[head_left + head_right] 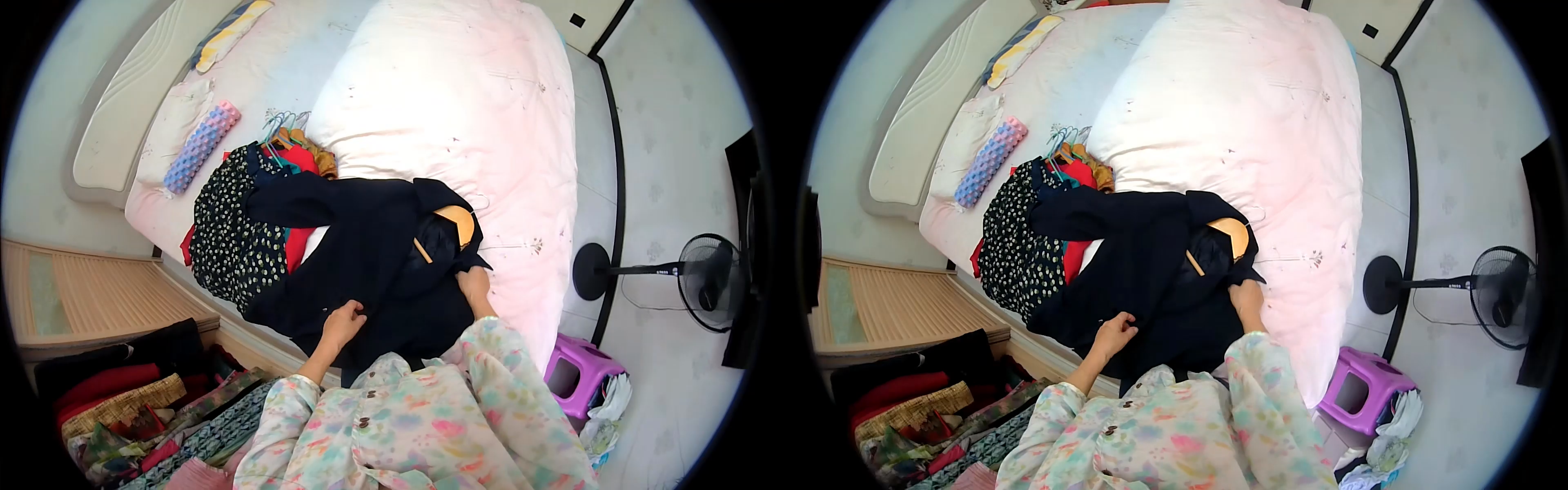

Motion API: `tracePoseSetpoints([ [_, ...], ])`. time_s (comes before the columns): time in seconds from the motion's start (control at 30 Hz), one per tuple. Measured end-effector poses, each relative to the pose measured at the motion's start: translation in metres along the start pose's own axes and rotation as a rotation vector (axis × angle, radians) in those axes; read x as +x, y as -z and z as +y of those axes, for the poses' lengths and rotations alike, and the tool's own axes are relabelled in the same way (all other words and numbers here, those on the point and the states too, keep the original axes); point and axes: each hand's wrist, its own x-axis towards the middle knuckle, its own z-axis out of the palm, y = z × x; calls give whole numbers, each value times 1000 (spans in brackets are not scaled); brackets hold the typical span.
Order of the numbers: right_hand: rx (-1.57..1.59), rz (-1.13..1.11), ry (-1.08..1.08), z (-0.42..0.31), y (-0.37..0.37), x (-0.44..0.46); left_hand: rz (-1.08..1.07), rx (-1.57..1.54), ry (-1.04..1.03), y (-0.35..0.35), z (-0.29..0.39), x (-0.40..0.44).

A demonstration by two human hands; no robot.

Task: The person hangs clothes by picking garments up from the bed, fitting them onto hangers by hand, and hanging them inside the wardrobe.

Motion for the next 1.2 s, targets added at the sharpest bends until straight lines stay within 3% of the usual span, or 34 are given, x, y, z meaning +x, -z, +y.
tracePoseSetpoints([
  [0.1, 202, 69, 32, -5, 19, -27, 202, -43, -120, 9, 9, 2],
  [0.23, 414, 309, 564, -34, 74, -69, 450, 65, -463, 53, 57, 10],
  [0.33, 402, 200, 823, -54, 102, -94, 505, 175, -613, 96, 113, 4],
  [0.47, 439, 67, 1119, -77, 110, -125, 565, 571, -676, 155, 152, -20],
  [0.57, 350, -72, 1138, -98, 124, -139, 572, 536, -713, 198, 139, -42],
  [0.6, 259, -48, 1176, -103, 119, -137, 623, 533, -678, 206, 136, -58],
  [0.7, 401, 90, 1300, -133, 116, -137, 919, 497, -628, 220, 115, -103],
  [0.73, 534, 109, 1250, -148, 118, -139, 1011, 484, -584, 226, 105, -120],
  [0.77, 592, 64, 1187, -160, 121, -142, 1077, 472, -517, 231, 95, -136],
  [0.93, 531, -54, 1391, -220, 126, -163, 1393, 456, -270, 252, 60, -212],
  [1.03, 655, -137, 1430, -258, 123, -191, 1551, 441, -160, 264, 34, -250],
  [1.1, 578, -7, 1608, -281, 122, -206, 1622, 431, -83, 273, 26, -271],
  [1.2, 982, -253, 1601, -321, 136, -266, 1712, 450, -64, 281, 17, -293],
])
